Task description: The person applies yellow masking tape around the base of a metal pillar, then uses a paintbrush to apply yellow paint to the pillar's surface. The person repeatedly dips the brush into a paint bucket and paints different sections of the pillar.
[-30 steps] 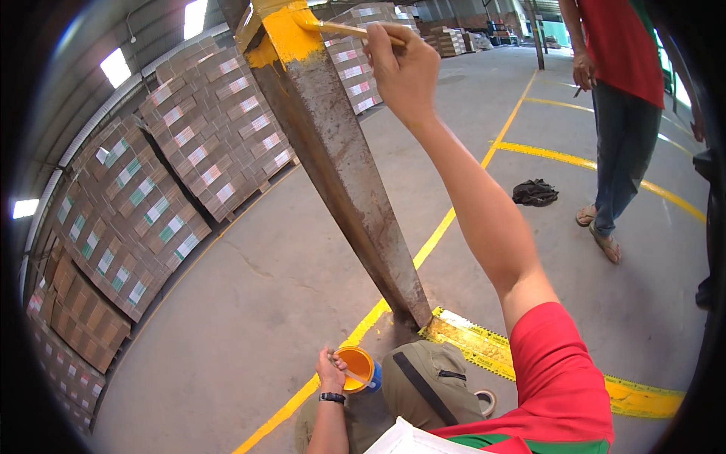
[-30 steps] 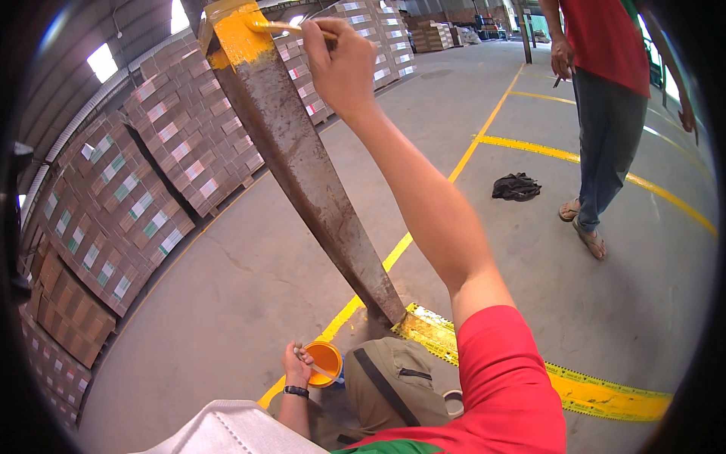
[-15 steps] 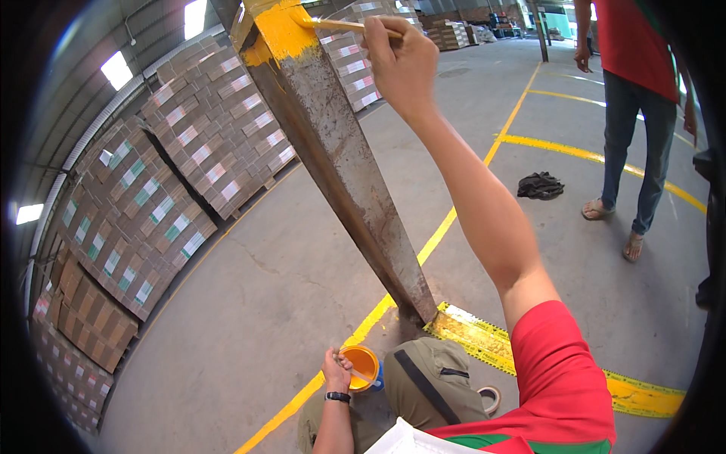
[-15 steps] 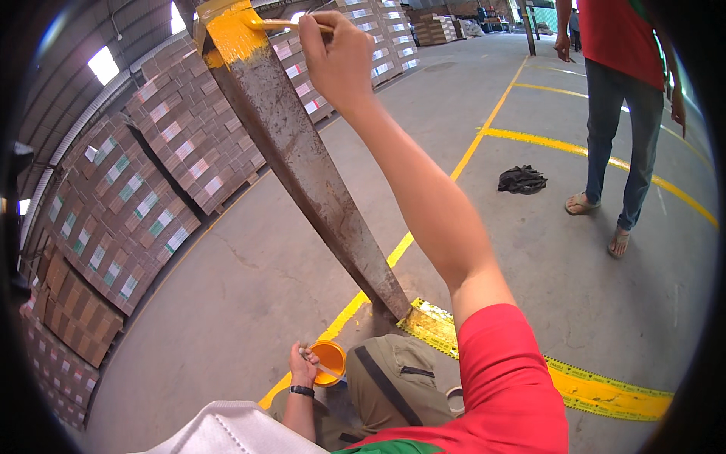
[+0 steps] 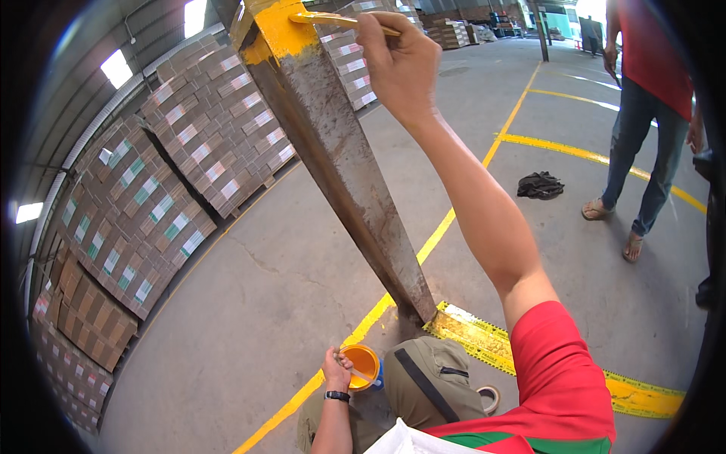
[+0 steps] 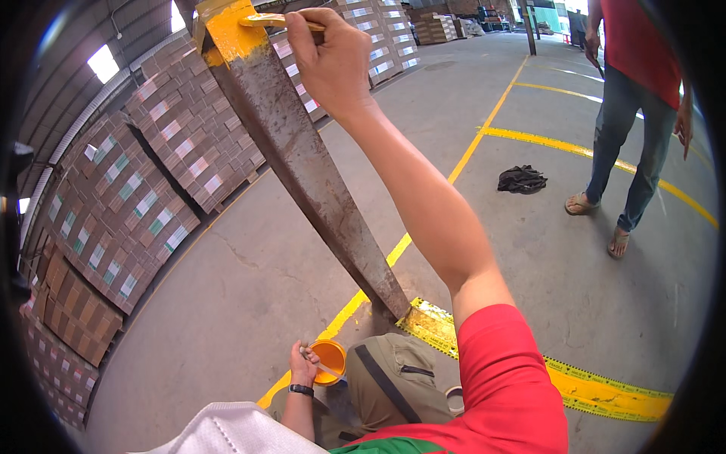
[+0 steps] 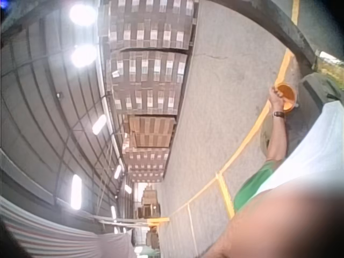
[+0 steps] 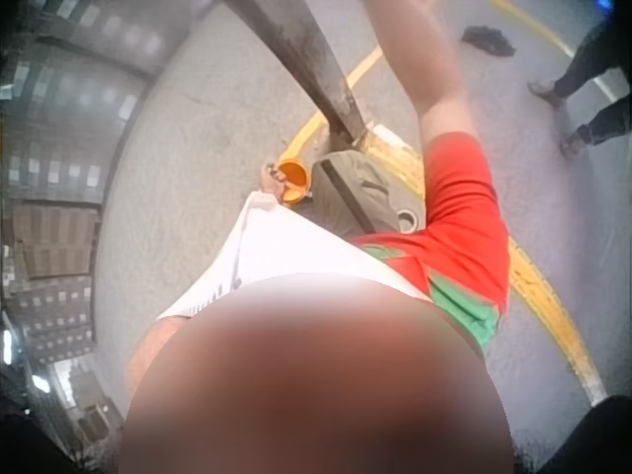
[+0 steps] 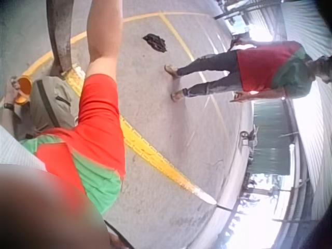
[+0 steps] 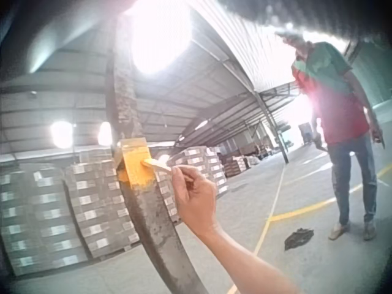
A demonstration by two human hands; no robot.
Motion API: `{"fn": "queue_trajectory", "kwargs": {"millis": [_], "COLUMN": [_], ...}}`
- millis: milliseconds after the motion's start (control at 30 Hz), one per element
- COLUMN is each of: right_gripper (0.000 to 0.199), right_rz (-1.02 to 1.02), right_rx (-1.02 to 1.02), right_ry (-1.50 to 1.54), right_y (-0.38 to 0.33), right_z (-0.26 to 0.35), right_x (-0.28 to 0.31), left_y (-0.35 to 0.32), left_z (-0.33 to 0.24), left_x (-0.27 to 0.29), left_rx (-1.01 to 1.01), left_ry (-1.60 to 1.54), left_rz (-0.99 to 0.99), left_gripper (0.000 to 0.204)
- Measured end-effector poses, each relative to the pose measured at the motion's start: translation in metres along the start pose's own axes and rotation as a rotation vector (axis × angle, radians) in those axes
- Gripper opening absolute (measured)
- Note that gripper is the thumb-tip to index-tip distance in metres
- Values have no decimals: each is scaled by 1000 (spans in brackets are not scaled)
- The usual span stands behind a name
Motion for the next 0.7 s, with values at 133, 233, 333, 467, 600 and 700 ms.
{"fn": "queue_trajectory", "kwargs": {"millis": [133, 233, 333, 467, 600, 700], "right_gripper": [24, 23, 27, 26, 22, 18], "right_rz": [-73, -43, 52, -33, -51, -63], "right_rx": [122, 90, 78, 59, 26, 51], "right_ry": [-2, -37, -105, 72, 144, 10], "right_y": [8, 11, 3, -3, 4, 6], "right_z": [10, 6, 3, -2, -12, -17], "right_x": [4, -1, -3, 2, -7, -1], "left_y": [0, -1, -1, 0, 0, -1], "left_z": [0, 0, -3, -3, 0, 1], "left_x": [1, 0, 0, 3, 2, 1], "left_rx": [2, 2, -7, 8, 5, 11], "left_ry": [-6, 3, 23, -17, 1, 14], "left_rz": [8, 8, -11, -27, -10, -19], "left_gripper": [23, 24, 23, 22, 22, 22]}}
Point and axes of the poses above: each hand's wrist, its own y-axis towards the middle knuckle, its own x-axis out of the back of the hand, z = x × y, the point moved 6 cm from there along y, towards the middle knuckle, and after that the axes turned 11 degrees about x, right-handed, at the moved point
